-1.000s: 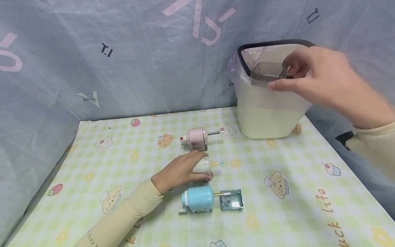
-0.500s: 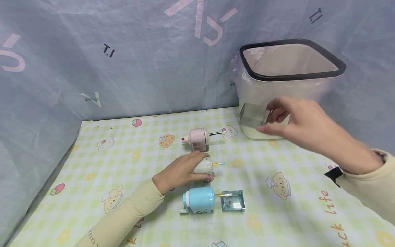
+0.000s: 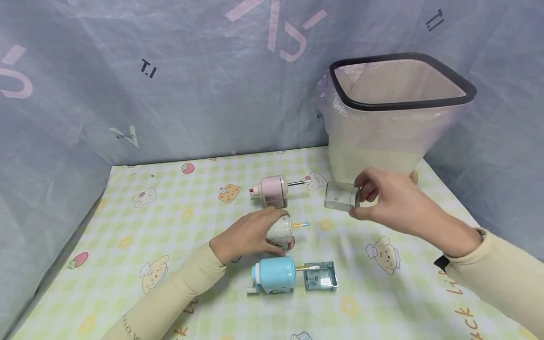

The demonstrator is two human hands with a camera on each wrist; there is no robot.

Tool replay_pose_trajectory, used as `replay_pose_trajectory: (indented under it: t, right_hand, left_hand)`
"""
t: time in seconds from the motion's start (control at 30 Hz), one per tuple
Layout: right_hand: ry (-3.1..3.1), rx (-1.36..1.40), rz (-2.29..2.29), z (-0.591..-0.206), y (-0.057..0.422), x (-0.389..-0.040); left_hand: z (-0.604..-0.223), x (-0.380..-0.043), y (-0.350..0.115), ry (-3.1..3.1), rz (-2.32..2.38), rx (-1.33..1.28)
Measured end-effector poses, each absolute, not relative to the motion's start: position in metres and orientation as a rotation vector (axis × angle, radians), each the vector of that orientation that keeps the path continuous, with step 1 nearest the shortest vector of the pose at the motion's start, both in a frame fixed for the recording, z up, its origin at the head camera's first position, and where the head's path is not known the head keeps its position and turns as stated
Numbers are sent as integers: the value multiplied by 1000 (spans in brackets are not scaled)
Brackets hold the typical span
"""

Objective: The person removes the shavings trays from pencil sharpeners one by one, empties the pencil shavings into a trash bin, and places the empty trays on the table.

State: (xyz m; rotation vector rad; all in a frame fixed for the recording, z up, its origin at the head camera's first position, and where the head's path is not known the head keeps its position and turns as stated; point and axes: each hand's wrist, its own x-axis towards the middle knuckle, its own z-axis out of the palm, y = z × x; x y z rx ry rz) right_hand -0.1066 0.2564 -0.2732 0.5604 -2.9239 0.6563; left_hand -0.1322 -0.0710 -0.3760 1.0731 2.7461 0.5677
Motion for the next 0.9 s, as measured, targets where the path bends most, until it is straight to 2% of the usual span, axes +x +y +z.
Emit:
replay_pose_trajectory:
  t: [0.43, 0.9]
  right_hand:
    - [-3003, 671, 927, -317, 246, -111]
    - [-3068, 788, 966, -345, 240, -117]
  left_hand:
    - [-372, -134, -76, 2693, 566, 1092]
    - [-374, -135, -76, 2702, 569, 1088]
